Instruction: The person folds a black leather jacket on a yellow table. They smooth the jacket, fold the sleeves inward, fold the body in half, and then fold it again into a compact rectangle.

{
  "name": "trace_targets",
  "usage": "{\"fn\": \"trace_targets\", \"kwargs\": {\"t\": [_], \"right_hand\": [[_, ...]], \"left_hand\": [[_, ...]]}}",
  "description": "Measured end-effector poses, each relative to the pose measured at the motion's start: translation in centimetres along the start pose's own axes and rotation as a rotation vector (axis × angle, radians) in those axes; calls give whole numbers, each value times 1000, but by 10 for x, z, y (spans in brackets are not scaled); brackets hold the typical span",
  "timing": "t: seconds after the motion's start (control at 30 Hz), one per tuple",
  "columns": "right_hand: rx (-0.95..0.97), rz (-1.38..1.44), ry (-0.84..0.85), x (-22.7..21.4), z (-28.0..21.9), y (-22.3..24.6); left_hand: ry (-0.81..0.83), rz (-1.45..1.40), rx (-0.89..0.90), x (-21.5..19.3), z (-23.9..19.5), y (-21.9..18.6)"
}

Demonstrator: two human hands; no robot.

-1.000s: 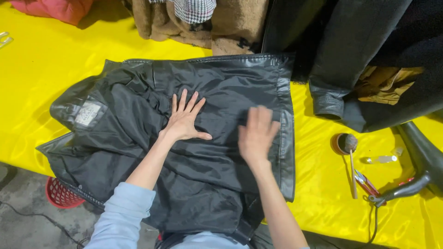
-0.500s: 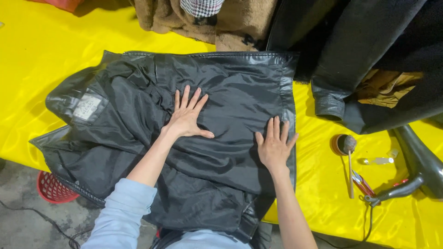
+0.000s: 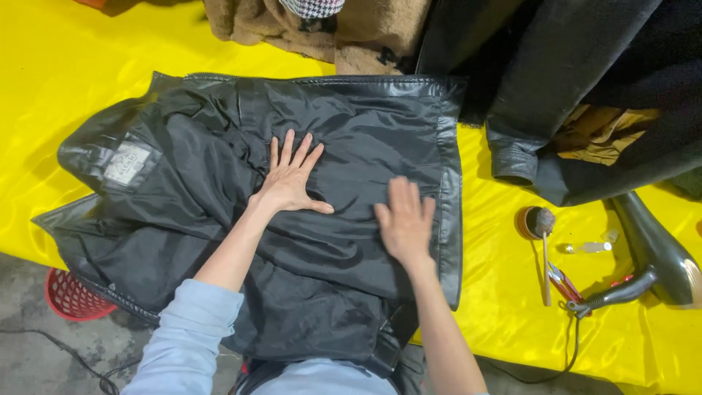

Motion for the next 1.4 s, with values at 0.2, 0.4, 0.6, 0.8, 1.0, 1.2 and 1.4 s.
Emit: {"fn": "trace_targets", "kwargs": {"t": [0.2,0.4,0.6,0.8,1.0,1.2,1.4], "right_hand": [[263,43,354,-30,-4,-2],[188,42,203,-19,-10,-10],[153,27,108,-4,-13,-16],[132,-61,77,2,-2,-4],[-369,192,-56,-17,42,158],[-329,100,321,-4,41,177],[-161,37,401,-45,23,124]], "left_hand": [[-61,1,66,6,1,5],[-509,-167,184,-60,-43,9],[-409,127,133,-14,-40,66],[-352,90,90,-11,-37,68],[-328,40,95,-6,-34,74],[-338,48,69,0,-32,76],[-348,15,79,-7,-37,68]]}}
Point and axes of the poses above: each hand's wrist, its own z-axis towards the middle knuckle, its own x-axis out of the palm, y = z × x, the point moved 2 cm from there along z, towards the middle knuckle, and after that the axes turned 4 degrees about y, right-handed, at the moved point
